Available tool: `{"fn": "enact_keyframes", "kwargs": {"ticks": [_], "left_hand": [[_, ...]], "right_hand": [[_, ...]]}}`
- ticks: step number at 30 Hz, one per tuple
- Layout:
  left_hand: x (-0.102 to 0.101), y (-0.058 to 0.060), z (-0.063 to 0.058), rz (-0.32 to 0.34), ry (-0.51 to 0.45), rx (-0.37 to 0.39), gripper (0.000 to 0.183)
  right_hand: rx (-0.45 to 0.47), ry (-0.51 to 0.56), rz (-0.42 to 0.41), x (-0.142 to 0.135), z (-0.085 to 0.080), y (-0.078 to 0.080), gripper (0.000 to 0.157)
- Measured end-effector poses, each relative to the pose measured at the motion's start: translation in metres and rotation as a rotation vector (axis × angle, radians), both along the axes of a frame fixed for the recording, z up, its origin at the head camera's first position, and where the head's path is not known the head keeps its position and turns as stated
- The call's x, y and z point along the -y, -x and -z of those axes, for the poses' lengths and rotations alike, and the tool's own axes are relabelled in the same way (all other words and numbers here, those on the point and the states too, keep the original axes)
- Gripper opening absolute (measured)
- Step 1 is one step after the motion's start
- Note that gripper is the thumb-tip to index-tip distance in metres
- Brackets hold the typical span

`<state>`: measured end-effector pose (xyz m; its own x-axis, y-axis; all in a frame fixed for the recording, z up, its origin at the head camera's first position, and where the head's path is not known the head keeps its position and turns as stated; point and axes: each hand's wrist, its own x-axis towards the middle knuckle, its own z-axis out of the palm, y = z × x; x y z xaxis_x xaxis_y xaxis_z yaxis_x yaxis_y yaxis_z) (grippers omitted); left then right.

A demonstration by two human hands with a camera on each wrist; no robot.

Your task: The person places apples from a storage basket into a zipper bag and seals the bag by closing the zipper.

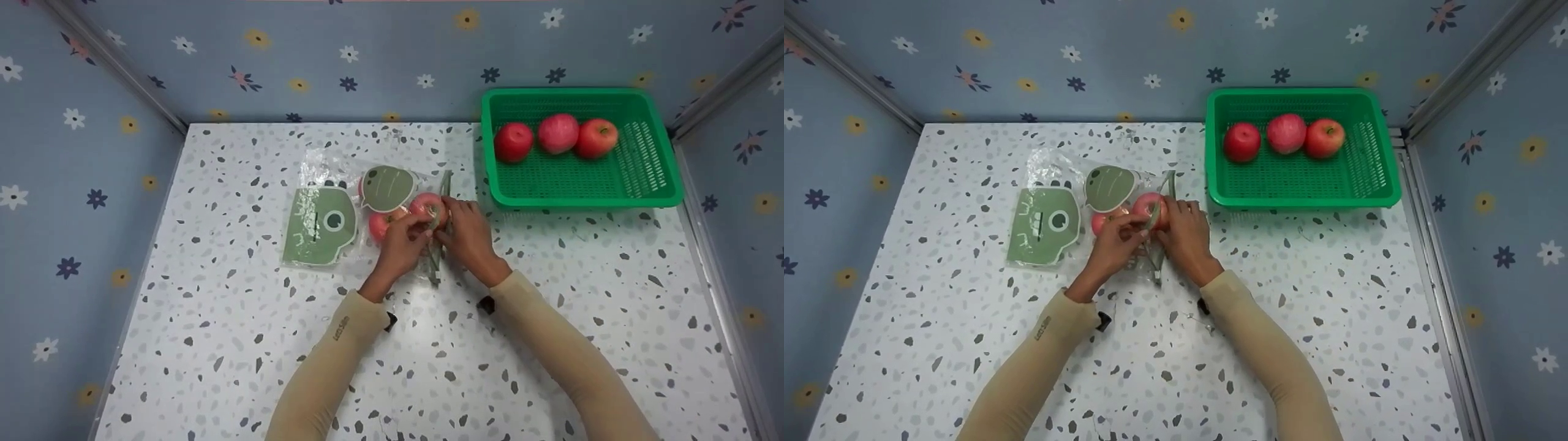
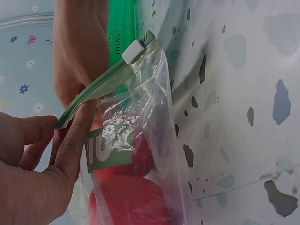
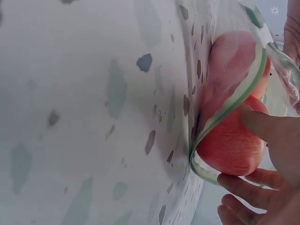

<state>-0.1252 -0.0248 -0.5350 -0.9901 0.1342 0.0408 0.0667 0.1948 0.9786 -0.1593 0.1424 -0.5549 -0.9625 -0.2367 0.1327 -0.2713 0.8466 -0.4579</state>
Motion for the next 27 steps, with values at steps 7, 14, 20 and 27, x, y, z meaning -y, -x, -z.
{"fn": "enact_keyframes", "kwargs": {"ticks": [7, 14, 20, 27], "left_hand": [[-0.001, -0.001, -0.001, 0.004, 0.001, -0.004, 0.024], [0.001, 0.000, -0.001, 0.006, -0.001, -0.020, 0.024], [0.001, -0.001, -0.002, 0.006, 0.019, -0.015, 0.024], [0.002, -0.001, -0.003, 0.000, 0.014, 0.001, 0.024]], "right_hand": [[-0.006, 0.026, 0.040, 0.007, 0.002, 0.006, 0.057], [0.014, -0.063, 0.029, 0.005, 0.000, 0.005, 0.061], [-0.086, -0.197, -0.015, 0.006, 0.000, 0.006, 0.058], [-0.131, -0.254, -0.013, 0.011, 0.004, 0.011, 0.058]]}}
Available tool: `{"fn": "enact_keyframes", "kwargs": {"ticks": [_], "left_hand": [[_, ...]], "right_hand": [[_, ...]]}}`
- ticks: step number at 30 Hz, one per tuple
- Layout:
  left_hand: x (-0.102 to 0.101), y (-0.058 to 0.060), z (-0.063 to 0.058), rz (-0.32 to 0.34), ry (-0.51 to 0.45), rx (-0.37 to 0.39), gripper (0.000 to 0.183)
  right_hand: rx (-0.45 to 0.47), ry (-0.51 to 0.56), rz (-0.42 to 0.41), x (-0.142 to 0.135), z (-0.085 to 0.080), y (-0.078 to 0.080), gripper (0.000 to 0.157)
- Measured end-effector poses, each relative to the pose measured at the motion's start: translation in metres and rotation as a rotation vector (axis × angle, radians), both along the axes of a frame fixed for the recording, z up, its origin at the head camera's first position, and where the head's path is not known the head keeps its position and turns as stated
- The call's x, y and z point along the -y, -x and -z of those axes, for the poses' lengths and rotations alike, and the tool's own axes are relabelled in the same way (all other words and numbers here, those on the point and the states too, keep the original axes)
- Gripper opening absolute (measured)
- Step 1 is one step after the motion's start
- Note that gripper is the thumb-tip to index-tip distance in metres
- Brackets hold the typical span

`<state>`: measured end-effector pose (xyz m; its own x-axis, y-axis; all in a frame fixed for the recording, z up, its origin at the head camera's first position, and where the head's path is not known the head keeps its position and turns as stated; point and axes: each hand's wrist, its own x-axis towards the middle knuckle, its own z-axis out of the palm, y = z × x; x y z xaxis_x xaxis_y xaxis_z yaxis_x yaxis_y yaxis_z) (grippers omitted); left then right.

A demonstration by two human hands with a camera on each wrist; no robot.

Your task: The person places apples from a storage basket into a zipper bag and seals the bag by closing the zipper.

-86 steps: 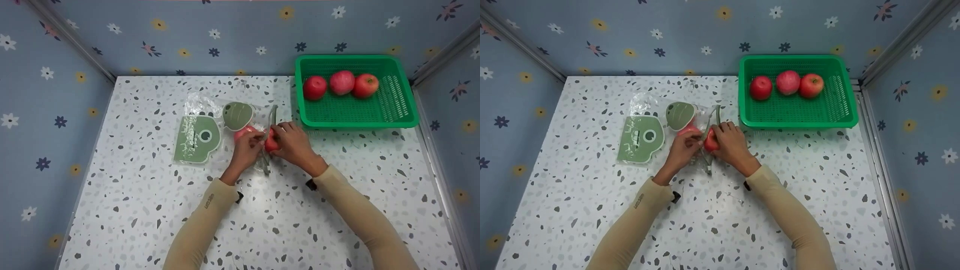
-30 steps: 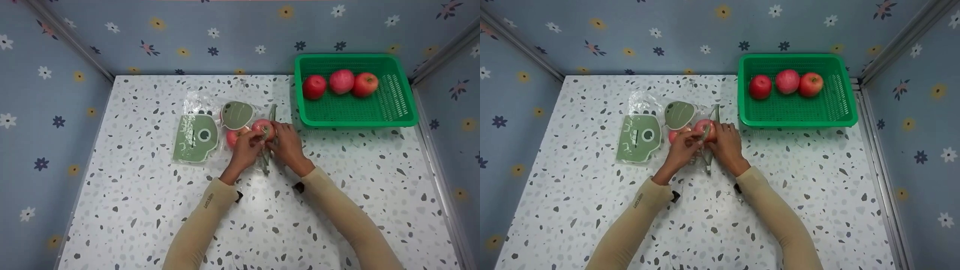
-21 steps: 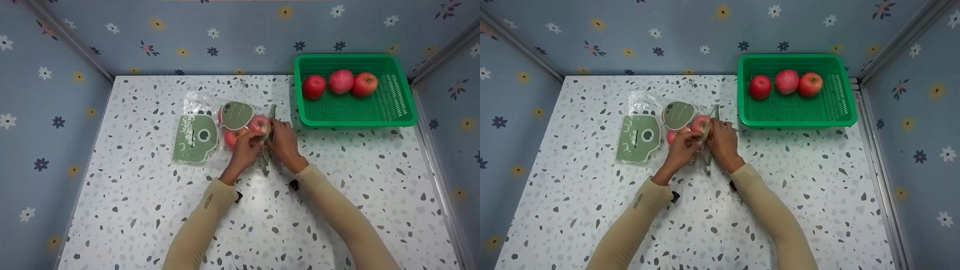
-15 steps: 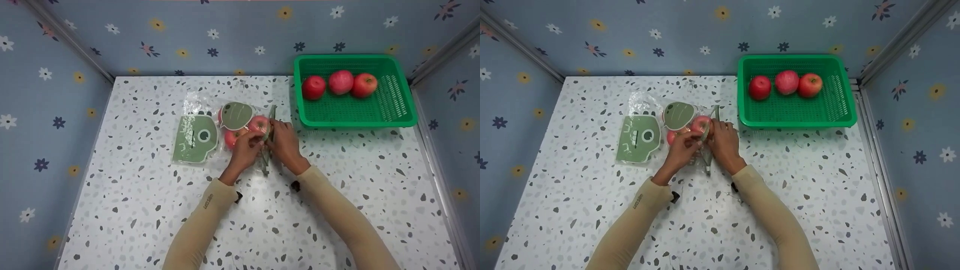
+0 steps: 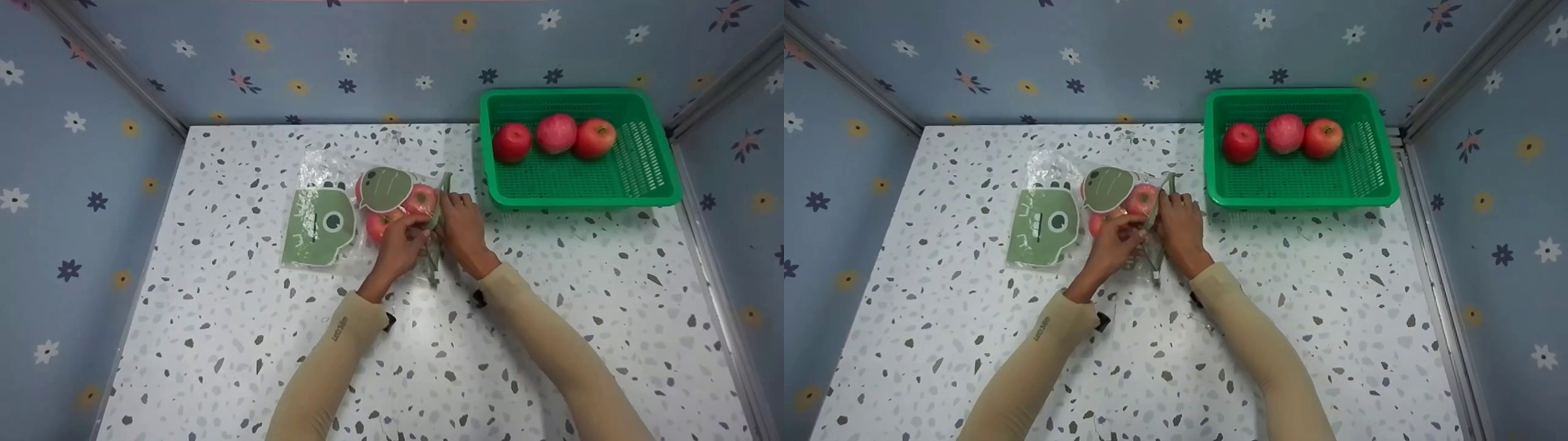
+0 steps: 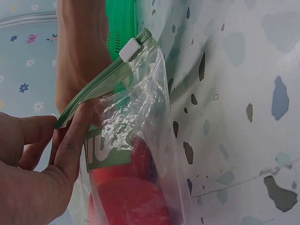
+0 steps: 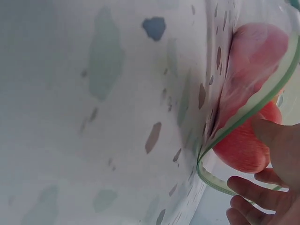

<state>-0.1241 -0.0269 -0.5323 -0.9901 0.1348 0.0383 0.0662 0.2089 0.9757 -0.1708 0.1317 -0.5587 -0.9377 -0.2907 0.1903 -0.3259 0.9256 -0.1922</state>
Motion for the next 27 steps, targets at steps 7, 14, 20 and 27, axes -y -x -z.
{"fn": "enact_keyframes", "kwargs": {"ticks": [7, 14, 20, 27], "left_hand": [[0.000, 0.000, 0.000, 0.006, -0.015, 0.007, 0.023], [0.000, 0.000, 0.001, 0.009, -0.029, 0.016, 0.023], [-0.001, -0.001, 0.002, 0.002, -0.014, 0.008, 0.023], [0.000, 0.000, 0.002, 0.013, -0.039, 0.021, 0.022]], "right_hand": [[0.042, 0.061, 0.020, -0.003, 0.001, -0.002, 0.056], [0.029, 0.054, 0.048, 0.000, 0.003, 0.001, 0.049], [0.074, 0.071, 0.060, -0.004, 0.001, -0.001, 0.052], [0.078, 0.161, 0.056, -0.029, -0.025, -0.008, 0.055]]}}
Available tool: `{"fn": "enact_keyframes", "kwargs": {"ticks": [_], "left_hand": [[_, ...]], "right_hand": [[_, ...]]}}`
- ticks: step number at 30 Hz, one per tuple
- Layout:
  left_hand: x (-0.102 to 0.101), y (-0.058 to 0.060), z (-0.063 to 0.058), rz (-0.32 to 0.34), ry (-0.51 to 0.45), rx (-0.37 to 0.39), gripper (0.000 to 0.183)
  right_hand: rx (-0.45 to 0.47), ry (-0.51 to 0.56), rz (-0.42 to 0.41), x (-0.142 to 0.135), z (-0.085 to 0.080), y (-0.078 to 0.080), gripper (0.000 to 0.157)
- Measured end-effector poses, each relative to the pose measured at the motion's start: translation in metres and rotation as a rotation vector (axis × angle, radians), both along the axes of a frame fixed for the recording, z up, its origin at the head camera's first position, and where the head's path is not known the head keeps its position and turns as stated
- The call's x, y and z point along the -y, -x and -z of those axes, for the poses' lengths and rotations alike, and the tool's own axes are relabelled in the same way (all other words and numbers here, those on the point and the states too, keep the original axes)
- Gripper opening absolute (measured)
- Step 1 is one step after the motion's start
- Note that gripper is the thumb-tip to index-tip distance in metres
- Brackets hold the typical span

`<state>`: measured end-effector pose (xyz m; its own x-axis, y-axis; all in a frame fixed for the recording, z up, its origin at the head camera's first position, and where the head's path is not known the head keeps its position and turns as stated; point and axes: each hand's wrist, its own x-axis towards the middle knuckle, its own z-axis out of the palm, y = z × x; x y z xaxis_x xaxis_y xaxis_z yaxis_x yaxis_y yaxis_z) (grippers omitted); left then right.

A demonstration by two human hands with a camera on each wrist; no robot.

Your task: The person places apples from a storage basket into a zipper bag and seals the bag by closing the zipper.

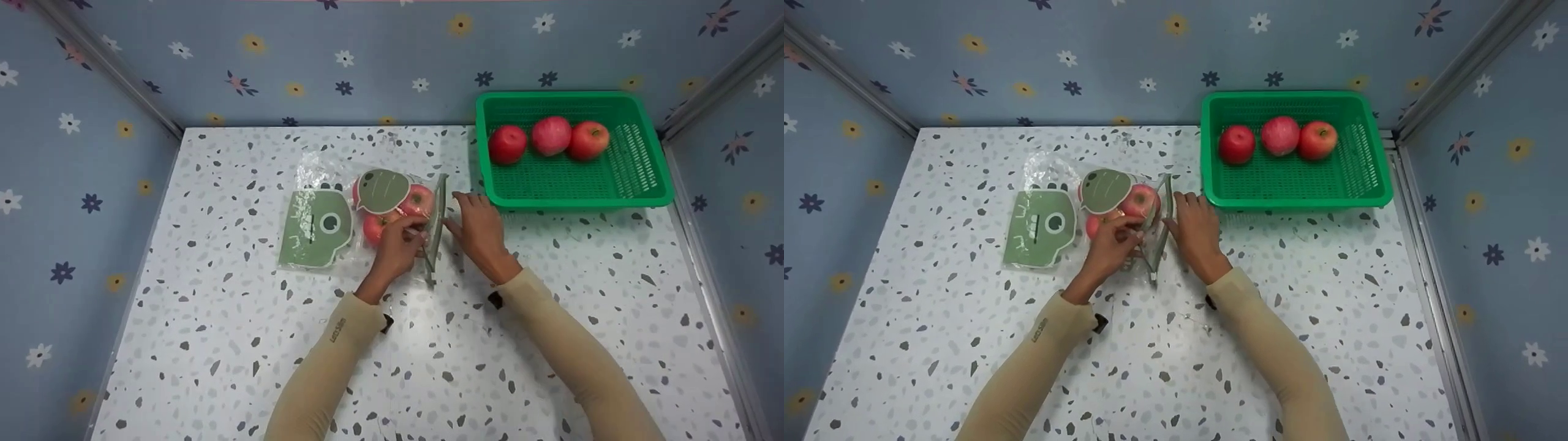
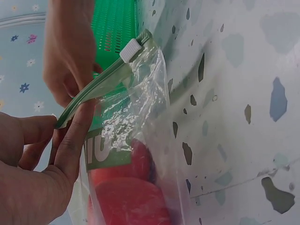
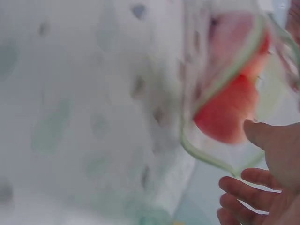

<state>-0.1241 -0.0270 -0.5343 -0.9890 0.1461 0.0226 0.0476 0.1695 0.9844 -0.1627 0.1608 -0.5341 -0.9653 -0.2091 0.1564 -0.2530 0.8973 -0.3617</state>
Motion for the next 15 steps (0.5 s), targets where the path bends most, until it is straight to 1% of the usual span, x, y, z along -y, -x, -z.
{"fn": "enact_keyframes", "kwargs": {"ticks": [4, 8, 11, 15], "left_hand": [[0.001, 0.000, 0.000, 0.010, -0.026, 0.016, 0.023], [0.001, 0.000, 0.001, 0.005, -0.030, 0.015, 0.023], [0.001, -0.001, 0.001, -0.001, -0.022, 0.003, 0.024], [0.001, -0.002, 0.000, -0.002, -0.017, -0.008, 0.024]], "right_hand": [[0.002, 0.074, -0.017, -0.013, -0.018, -0.007, 0.051], [-0.017, 0.108, -0.032, -0.021, -0.037, -0.012, 0.046], [-0.052, 0.114, -0.015, -0.029, -0.049, -0.010, 0.044], [-0.090, 0.131, 0.019, -0.045, -0.061, -0.003, 0.043]]}}
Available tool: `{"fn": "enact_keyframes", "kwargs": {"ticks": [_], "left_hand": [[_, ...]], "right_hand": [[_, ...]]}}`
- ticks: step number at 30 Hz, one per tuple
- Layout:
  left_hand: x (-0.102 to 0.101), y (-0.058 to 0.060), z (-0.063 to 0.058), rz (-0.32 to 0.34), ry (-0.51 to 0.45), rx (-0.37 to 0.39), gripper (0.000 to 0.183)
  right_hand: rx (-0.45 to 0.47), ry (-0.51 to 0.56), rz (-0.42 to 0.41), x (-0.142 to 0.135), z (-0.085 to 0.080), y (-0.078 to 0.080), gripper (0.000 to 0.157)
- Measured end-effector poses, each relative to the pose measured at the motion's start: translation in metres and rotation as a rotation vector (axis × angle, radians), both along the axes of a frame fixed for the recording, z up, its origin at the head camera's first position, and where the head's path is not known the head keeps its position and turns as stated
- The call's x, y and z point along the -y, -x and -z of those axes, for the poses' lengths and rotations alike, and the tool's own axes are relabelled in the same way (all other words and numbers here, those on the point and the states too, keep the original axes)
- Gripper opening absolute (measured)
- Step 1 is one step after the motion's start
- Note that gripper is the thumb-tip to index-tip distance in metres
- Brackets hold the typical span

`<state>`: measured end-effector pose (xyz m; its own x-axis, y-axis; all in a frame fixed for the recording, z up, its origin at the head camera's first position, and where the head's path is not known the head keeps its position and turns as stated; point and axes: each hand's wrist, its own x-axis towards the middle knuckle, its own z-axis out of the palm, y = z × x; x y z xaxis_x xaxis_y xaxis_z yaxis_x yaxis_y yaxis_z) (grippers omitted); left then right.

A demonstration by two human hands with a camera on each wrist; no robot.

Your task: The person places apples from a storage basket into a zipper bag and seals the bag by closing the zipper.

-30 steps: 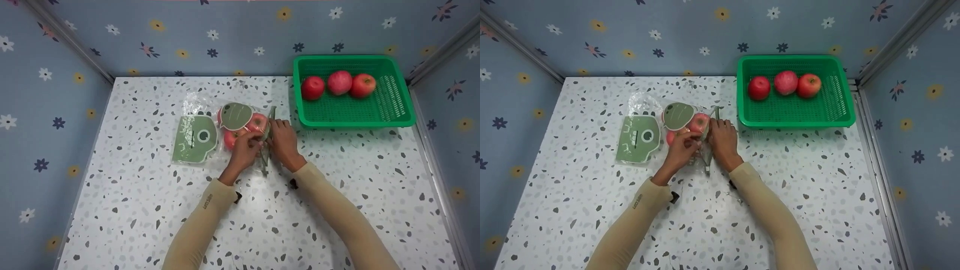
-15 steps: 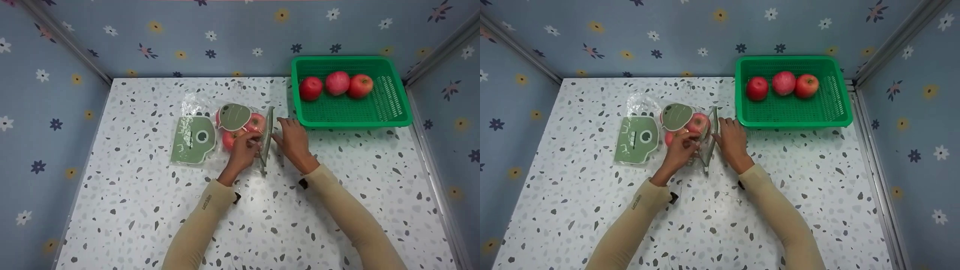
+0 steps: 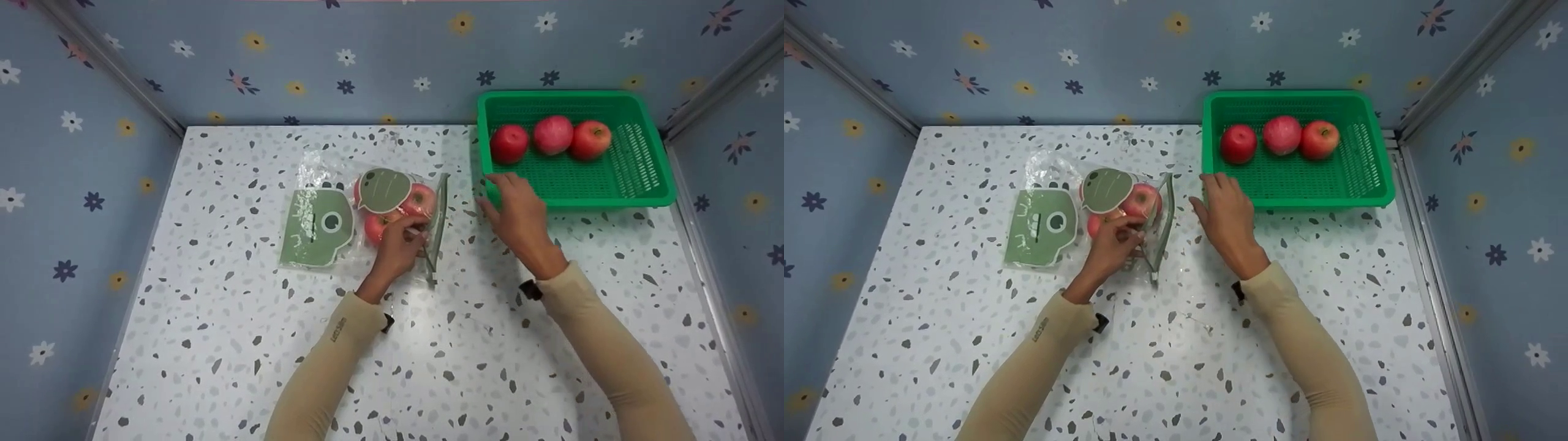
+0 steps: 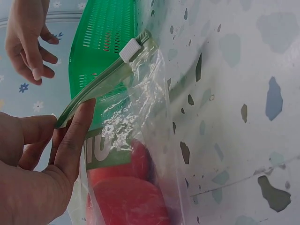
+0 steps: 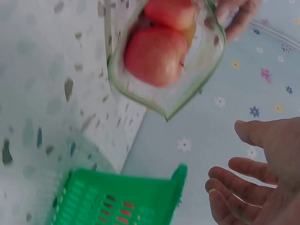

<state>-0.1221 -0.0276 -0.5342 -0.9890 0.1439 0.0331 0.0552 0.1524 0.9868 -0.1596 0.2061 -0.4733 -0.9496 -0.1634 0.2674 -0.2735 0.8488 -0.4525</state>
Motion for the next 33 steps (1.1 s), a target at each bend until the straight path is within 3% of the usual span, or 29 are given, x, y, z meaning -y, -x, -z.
{"fn": "enact_keyframes", "kwargs": {"ticks": [10, 15, 33], "left_hand": [[0.000, 0.000, 0.001, -0.005, 0.021, -0.020, 0.022], [0.000, 0.000, 0.001, 0.007, -0.008, 0.044, 0.022], [0.001, 0.000, 0.002, 0.000, 0.018, 0.055, 0.023]], "right_hand": [[0.007, -0.018, 0.080, -0.042, -0.010, 0.023, 0.045], [0.037, -0.044, 0.103, -0.057, -0.011, 0.032, 0.046], [0.109, -0.113, 0.100, -0.081, -0.020, 0.058, 0.046]]}}
